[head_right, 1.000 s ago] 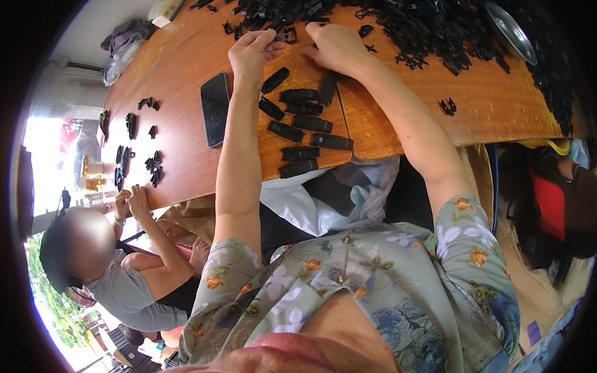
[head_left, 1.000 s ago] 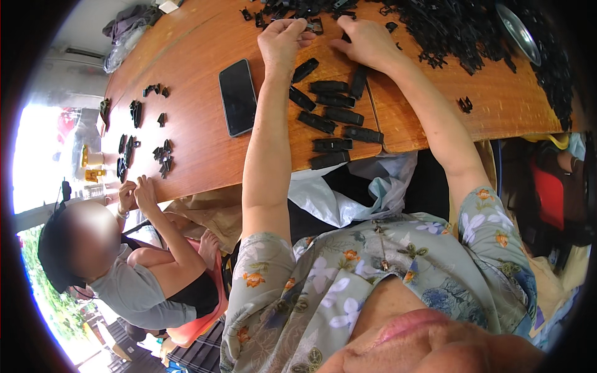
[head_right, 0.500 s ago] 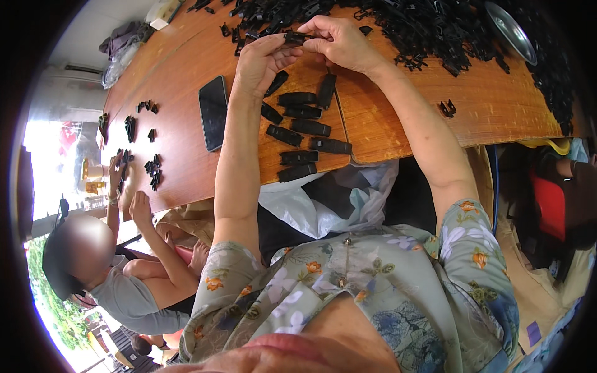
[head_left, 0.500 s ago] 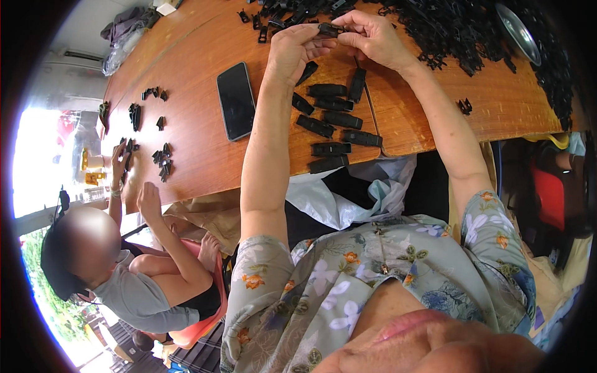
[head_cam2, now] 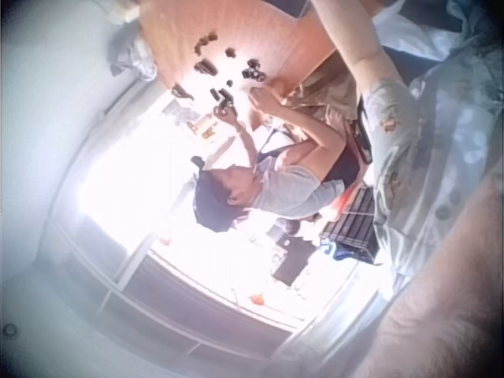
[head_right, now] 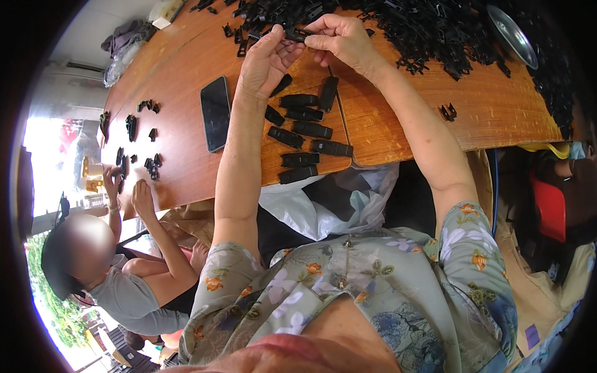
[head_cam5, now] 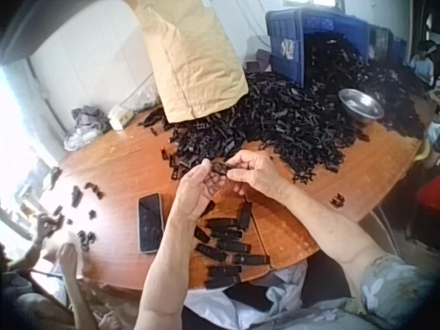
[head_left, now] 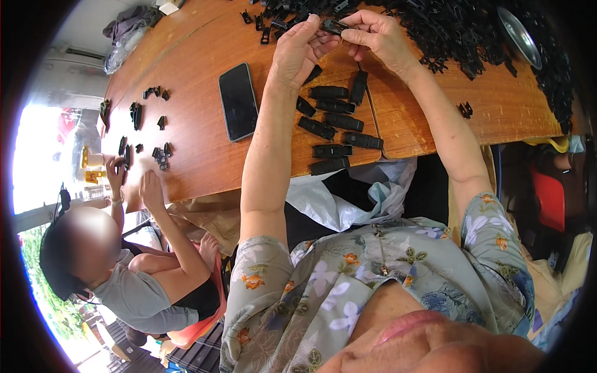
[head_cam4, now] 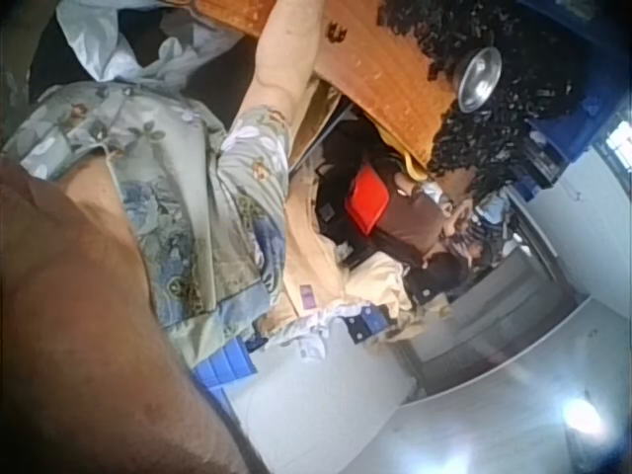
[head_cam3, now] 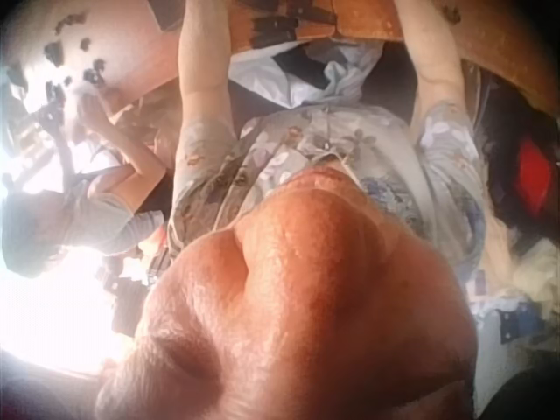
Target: The person assembles small plastic parts by taking black components from a pile on the table and snapping them together by hand.
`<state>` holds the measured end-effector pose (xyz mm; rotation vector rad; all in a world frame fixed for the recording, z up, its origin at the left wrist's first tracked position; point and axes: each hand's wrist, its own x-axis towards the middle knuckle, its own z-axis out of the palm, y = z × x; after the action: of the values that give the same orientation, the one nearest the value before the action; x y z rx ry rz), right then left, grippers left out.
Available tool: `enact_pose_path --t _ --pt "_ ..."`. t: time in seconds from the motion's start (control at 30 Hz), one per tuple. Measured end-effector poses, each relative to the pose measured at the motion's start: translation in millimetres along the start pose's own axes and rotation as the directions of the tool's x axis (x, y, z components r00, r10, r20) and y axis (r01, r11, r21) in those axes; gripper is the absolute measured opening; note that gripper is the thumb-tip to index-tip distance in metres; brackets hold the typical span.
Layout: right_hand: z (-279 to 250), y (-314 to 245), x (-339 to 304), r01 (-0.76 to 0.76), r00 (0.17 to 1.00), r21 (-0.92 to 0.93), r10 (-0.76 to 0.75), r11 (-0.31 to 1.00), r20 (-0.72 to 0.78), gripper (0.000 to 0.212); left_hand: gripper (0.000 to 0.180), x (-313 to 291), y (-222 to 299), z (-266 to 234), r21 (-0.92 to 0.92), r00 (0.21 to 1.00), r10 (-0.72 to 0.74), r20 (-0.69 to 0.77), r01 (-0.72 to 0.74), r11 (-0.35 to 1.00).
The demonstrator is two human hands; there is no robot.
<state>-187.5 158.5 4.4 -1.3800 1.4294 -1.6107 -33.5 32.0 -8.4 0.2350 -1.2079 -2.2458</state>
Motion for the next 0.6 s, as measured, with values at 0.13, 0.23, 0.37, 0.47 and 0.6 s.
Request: enact_pose_path --t 0.13,0.23,0.37,0.47,0.6 --pt "1.2 0.3 0.8 -0.016 1.0 0.031 0.015 0.999 0.02 0.021 0.02 0.6 0.3 -1.0 -0.027 1.0 0.006 0.004 -0.006 1.0" --pt "0.7 6.1 2.0 0.024 1.0 -0.068 -0.025 0.997 -0.016 0.02 0.019 -3.0 -0.6 6.9 0.044 0.999 0.037 -0.019 -0.036 0.998" --pt "5.9 10.0 3.2 0.182 0.977 -0.227 -0.202 0.957 -0.067 0.02 0.019 -7.8 4.9 8.9 0.261 0.991 0.111 -0.08 -0.086 0.962" --pt "1.3 16.2 5.7 0.092 0.994 -0.001 -0.092 0.996 -0.056 0.022 0.018 -6.7 2.8 12.8 0.259 0.982 0.151 -0.114 -0.118 0.959" --pt "-6.1 23.2 8.1 -0.01 0.996 0.166 0.023 0.986 -0.081 0.022 0.017 -5.8 -0.8 20.5 0.308 0.981 0.135 -0.141 -0.086 0.947"
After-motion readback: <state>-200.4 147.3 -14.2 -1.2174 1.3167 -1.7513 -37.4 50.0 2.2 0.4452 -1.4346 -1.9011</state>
